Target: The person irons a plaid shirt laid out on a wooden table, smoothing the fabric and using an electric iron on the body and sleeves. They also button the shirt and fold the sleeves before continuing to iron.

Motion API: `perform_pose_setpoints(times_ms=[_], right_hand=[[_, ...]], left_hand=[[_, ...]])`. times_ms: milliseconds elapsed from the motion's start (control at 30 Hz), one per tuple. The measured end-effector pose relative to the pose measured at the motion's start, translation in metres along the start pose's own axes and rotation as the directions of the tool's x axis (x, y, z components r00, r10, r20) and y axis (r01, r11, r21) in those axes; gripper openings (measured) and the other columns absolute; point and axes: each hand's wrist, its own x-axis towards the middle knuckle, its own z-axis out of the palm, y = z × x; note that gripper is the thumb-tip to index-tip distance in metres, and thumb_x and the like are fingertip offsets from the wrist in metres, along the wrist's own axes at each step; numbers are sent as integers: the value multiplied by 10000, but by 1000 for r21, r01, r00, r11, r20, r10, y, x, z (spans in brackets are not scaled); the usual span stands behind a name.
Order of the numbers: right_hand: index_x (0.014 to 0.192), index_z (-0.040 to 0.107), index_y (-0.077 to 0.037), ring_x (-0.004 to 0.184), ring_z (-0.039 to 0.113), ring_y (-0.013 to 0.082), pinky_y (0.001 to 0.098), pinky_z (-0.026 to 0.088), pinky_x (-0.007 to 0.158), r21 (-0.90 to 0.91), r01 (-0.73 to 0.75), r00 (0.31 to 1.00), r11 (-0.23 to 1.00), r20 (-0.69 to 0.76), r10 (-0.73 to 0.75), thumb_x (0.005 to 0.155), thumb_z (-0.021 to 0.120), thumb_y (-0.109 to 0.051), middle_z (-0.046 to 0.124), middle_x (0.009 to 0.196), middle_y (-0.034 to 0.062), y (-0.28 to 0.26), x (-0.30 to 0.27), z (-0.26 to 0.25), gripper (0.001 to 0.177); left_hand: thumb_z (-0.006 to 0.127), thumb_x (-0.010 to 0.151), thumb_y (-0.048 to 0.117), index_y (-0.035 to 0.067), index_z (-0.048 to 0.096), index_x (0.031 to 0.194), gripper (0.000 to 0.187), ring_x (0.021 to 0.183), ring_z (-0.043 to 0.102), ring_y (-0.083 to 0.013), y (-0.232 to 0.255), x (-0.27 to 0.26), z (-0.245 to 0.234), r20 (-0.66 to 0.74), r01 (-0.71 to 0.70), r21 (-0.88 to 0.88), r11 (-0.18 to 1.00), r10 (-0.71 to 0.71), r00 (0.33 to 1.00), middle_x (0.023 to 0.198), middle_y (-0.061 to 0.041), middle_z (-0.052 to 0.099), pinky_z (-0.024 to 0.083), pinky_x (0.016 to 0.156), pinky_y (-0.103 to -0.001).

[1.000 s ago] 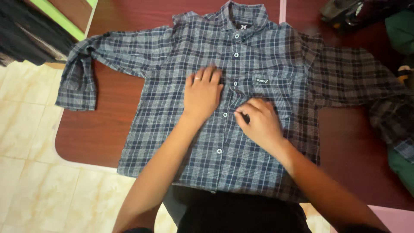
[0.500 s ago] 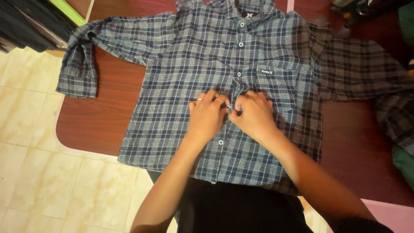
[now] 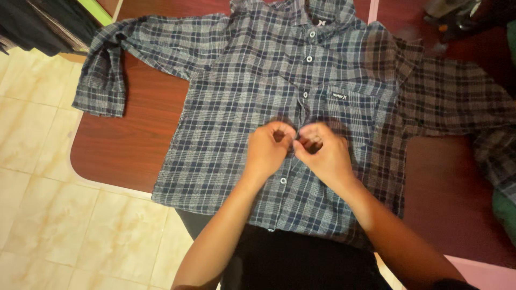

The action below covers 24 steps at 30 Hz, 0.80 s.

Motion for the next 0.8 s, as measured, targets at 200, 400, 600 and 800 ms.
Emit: perform_pose_setpoints(times_ms=[200,400,600,800], right_hand=[[1085,710,-13,795,737,205,329,595,687,-268,-17,999,963,24,25,781,890,-240,740,929,108,1,10,1,421],[986,688,35,847,667,315,443,538,733,-450,116,993,886,56,-101,600,947,-252,675,924,176,-12,11,6,546],[959,724,-9,810,692,263,390,556,719,-363,-5,999,932,39,21,827,796,-114,697,920,137,-8,6,4,184],[1110,729,-41,706,730,177,317,577,657,-165,-219,974,962,23,226,875,732,-118,778,910,102,-9,4,-3,247]], left_hand=[[708,867,13,8,744,919,63,739,764,-189,-2,1,0,-15,-53,101,994,55,998,856,-109,767,599,668,-309],[681,843,-33,-1,755,950,134,793,726,-309,-5,-7,-1,-72,-267,242,933,292,954,975,-159,716,587,714,-373],[676,891,0,9,757,966,111,823,714,-334,-4,-13,-2,-99,-231,294,927,270,958,1004,-163,704,575,729,-403],[749,839,76,21,746,931,108,879,693,-369,7,-19,-3,-44,-279,441,853,331,942,987,-152,692,552,754,-446]])
